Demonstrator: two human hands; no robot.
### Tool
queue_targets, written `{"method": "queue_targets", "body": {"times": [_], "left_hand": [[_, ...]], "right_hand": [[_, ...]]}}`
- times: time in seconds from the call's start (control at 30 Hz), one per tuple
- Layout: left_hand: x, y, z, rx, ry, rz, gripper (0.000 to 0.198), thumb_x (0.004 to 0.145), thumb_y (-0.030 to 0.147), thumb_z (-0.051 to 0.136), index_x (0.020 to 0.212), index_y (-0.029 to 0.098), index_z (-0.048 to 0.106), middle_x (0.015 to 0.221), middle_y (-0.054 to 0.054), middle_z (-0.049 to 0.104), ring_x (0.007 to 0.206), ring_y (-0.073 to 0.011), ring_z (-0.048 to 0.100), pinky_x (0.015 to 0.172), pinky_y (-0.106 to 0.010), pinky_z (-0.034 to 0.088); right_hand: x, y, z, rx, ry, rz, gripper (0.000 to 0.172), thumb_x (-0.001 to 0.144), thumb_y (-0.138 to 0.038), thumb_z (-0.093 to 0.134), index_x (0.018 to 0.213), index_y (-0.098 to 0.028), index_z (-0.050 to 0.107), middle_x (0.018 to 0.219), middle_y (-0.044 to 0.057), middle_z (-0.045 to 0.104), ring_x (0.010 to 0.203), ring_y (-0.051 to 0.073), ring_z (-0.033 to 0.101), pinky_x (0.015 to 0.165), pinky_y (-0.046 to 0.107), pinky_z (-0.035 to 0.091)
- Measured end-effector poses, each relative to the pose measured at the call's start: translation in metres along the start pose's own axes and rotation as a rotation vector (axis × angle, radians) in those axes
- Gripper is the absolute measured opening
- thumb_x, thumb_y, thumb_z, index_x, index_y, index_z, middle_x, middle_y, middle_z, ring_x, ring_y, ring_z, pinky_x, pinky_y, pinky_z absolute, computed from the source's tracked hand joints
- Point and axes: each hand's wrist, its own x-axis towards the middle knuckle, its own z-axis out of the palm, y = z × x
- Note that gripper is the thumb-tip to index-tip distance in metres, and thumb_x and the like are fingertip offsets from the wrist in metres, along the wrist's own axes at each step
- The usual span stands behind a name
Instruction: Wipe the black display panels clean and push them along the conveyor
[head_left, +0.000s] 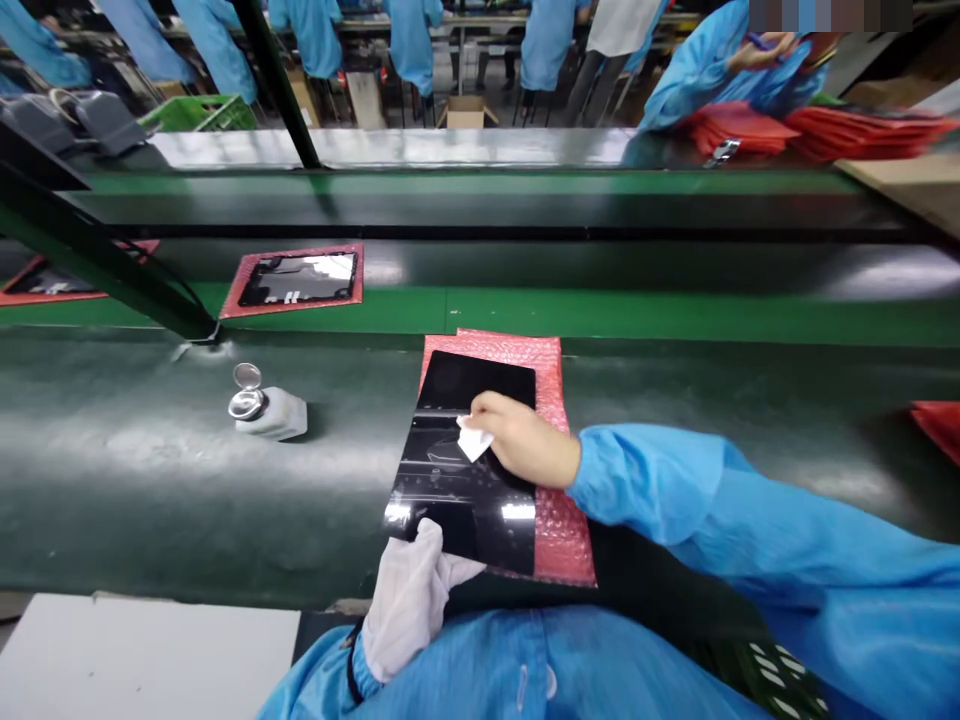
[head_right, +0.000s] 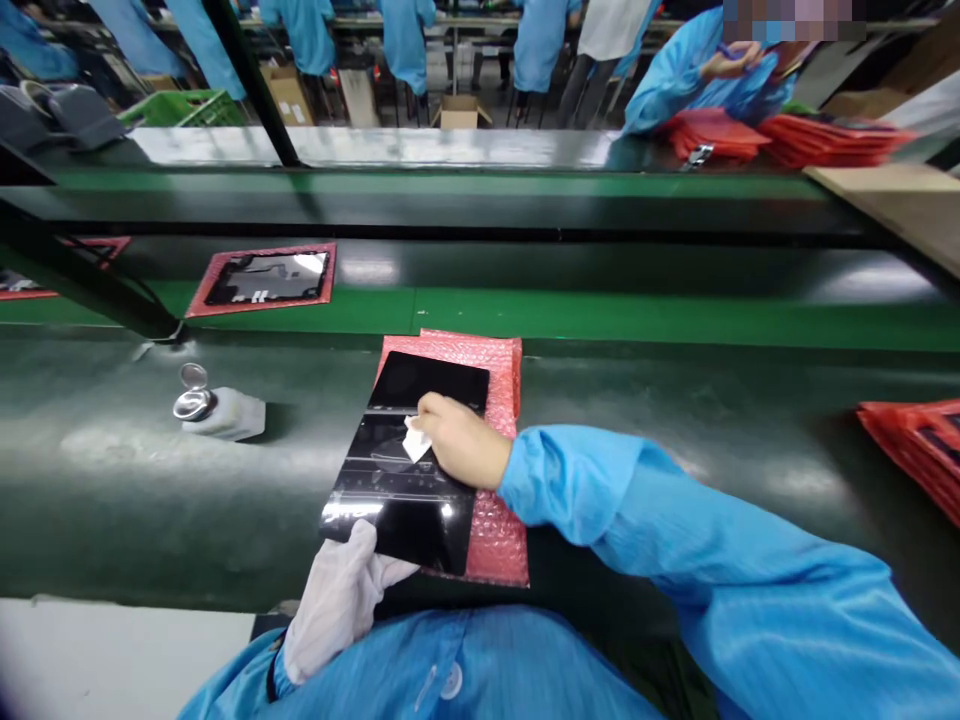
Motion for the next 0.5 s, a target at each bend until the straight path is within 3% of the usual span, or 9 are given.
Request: {"method": "queue_targets", "body": {"times": [0.17,0.23,0.37,0.43,0.5], "left_hand": [[-0.001,0.008,0.007,-0.086,0.026,-0.098,0.05,0.072,0.07,0.059,0.064,0.022,0.046,0.044,0.002,0.054,0.052,-0.0176,0.065,0.063,-0.028,0.058],[-0.001,0.007,0.008,-0.126,0.019,-0.065,0.05,0.07,0.07,0.061,0.068,0.022,0.046,0.045,0.004,0.054,0.054,-0.0176,0.066,0.064,-0.029,0.058],[-0.003,0.004,0.007,-0.172,0.058,-0.057,0.051,0.066,0.069,0.066,0.076,0.024,0.044,0.048,0.005,0.056,0.057,-0.0197,0.067,0.06,-0.03,0.058],[-0.004,0.005,0.007,-0.167,0.042,-0.063,0.049,0.067,0.067,0.067,0.077,0.023,0.046,0.049,0.004,0.058,0.06,-0.021,0.068,0.064,-0.031,0.058],[-0.005,0.007,0.007,-0.178,0.011,-0.054,0.046,0.069,0.065,0.067,0.075,0.023,0.047,0.047,0.002,0.058,0.062,-0.0223,0.069,0.068,-0.032,0.058]], "right_hand": [[0.061,0.017,0.001,-0.072,-0.012,0.174,0.026,0.083,-0.001,0.045,0.074,-0.011,0.067,0.081,0.01,0.059,0.08,0.019,0.055,0.08,0.033,0.046],[0.059,-0.001,0.011,-0.015,-0.025,0.071,0.025,0.083,-0.002,0.045,0.076,-0.012,0.068,0.084,0.01,0.06,0.082,0.019,0.055,0.08,0.033,0.046],[0.028,-0.037,0.028,0.135,-0.092,-0.268,0.026,0.087,-0.008,0.044,0.092,-0.014,0.068,0.093,0.009,0.062,0.083,0.016,0.056,0.077,0.029,0.048],[0.03,-0.025,0.025,0.115,-0.071,-0.255,0.026,0.088,-0.009,0.043,0.091,-0.015,0.069,0.09,0.008,0.062,0.08,0.016,0.056,0.076,0.029,0.048],[0.047,0.007,0.016,0.037,-0.001,-0.103,0.027,0.086,-0.009,0.043,0.083,-0.015,0.069,0.084,0.008,0.062,0.077,0.017,0.056,0.075,0.031,0.048]]}}
